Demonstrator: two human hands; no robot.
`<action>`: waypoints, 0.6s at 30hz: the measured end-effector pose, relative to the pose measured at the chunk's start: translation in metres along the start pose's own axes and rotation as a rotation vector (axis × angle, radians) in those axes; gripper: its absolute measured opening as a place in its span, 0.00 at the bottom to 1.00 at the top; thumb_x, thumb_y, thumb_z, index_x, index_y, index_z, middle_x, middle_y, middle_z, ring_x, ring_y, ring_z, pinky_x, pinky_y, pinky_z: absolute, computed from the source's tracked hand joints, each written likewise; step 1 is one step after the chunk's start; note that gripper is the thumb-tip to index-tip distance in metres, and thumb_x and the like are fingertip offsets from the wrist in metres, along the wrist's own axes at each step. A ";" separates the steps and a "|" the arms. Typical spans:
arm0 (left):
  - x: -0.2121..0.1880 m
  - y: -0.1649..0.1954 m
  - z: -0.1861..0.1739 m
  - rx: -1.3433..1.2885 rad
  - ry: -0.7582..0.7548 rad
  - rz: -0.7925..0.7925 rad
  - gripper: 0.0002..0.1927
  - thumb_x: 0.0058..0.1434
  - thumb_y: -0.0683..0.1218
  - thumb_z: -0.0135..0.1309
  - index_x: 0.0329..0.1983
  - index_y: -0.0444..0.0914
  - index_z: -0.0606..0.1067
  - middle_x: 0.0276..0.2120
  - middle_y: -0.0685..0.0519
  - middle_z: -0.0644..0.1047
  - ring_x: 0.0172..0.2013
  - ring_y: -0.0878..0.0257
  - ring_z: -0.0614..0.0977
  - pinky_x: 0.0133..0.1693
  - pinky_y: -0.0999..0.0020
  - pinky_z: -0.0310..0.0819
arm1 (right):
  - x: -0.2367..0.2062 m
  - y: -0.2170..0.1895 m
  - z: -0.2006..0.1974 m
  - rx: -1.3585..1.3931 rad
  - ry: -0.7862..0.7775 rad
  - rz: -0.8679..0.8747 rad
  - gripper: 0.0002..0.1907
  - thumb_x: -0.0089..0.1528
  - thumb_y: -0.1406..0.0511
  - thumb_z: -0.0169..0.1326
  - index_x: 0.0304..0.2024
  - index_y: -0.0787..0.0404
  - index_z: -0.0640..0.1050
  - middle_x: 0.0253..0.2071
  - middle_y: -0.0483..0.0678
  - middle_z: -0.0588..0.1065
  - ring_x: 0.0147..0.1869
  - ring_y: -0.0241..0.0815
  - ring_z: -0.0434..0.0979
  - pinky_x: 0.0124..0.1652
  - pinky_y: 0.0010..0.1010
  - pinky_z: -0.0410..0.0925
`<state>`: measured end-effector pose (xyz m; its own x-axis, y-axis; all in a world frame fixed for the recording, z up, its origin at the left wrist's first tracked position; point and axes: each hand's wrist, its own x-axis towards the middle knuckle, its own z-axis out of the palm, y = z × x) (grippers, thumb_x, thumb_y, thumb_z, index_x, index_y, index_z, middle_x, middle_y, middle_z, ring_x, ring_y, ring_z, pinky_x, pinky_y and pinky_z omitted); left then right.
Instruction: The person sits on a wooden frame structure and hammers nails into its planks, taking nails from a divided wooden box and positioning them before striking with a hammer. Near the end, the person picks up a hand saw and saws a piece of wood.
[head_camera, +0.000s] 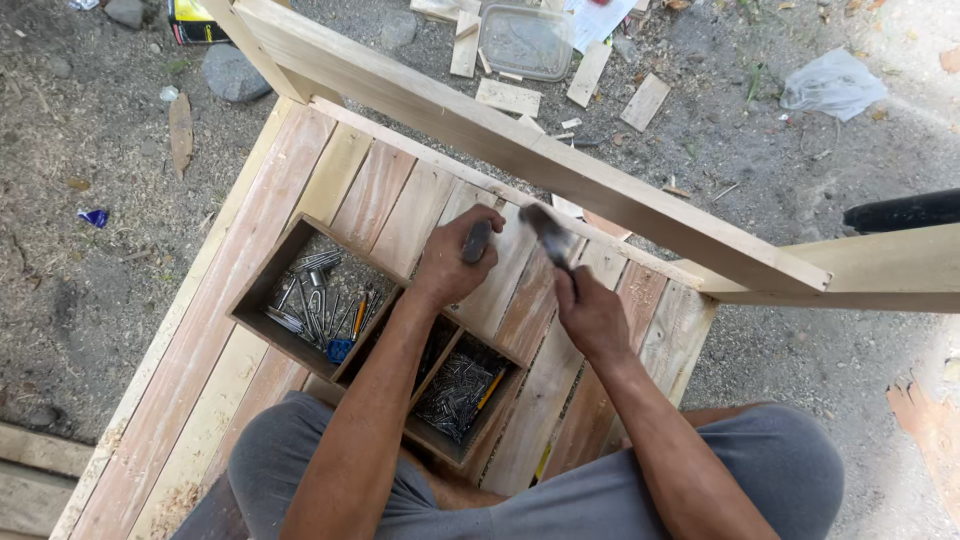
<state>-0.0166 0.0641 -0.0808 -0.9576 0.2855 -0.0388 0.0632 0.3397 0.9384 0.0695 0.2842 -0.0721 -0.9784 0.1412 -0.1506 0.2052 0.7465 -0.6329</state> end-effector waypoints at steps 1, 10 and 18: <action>-0.004 0.001 0.004 -0.018 0.053 0.060 0.16 0.58 0.38 0.55 0.49 0.44 0.75 0.43 0.50 0.82 0.38 0.62 0.85 0.39 0.66 0.81 | 0.003 0.000 0.002 -0.016 0.044 -0.017 0.16 0.70 0.57 0.53 0.35 0.62 0.75 0.22 0.57 0.75 0.24 0.53 0.77 0.25 0.42 0.67; -0.047 0.023 -0.034 -0.185 0.312 0.160 0.14 0.62 0.36 0.54 0.50 0.40 0.76 0.55 0.47 0.80 0.53 0.60 0.83 0.51 0.65 0.82 | -0.010 -0.010 -0.009 0.095 0.200 -0.129 0.19 0.70 0.54 0.53 0.32 0.62 0.76 0.16 0.53 0.71 0.17 0.47 0.73 0.20 0.40 0.62; -0.014 0.029 -0.065 -0.146 0.241 0.043 0.12 0.60 0.37 0.56 0.47 0.38 0.76 0.49 0.51 0.83 0.47 0.61 0.85 0.48 0.68 0.80 | -0.016 -0.045 -0.024 0.159 0.148 -0.163 0.19 0.70 0.53 0.51 0.34 0.60 0.76 0.14 0.47 0.70 0.16 0.38 0.72 0.19 0.35 0.62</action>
<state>-0.0196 0.0117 -0.0303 -0.9952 0.0692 0.0685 0.0808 0.1941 0.9776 0.0753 0.2639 -0.0228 -0.9892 0.1294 0.0681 0.0342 0.6574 -0.7528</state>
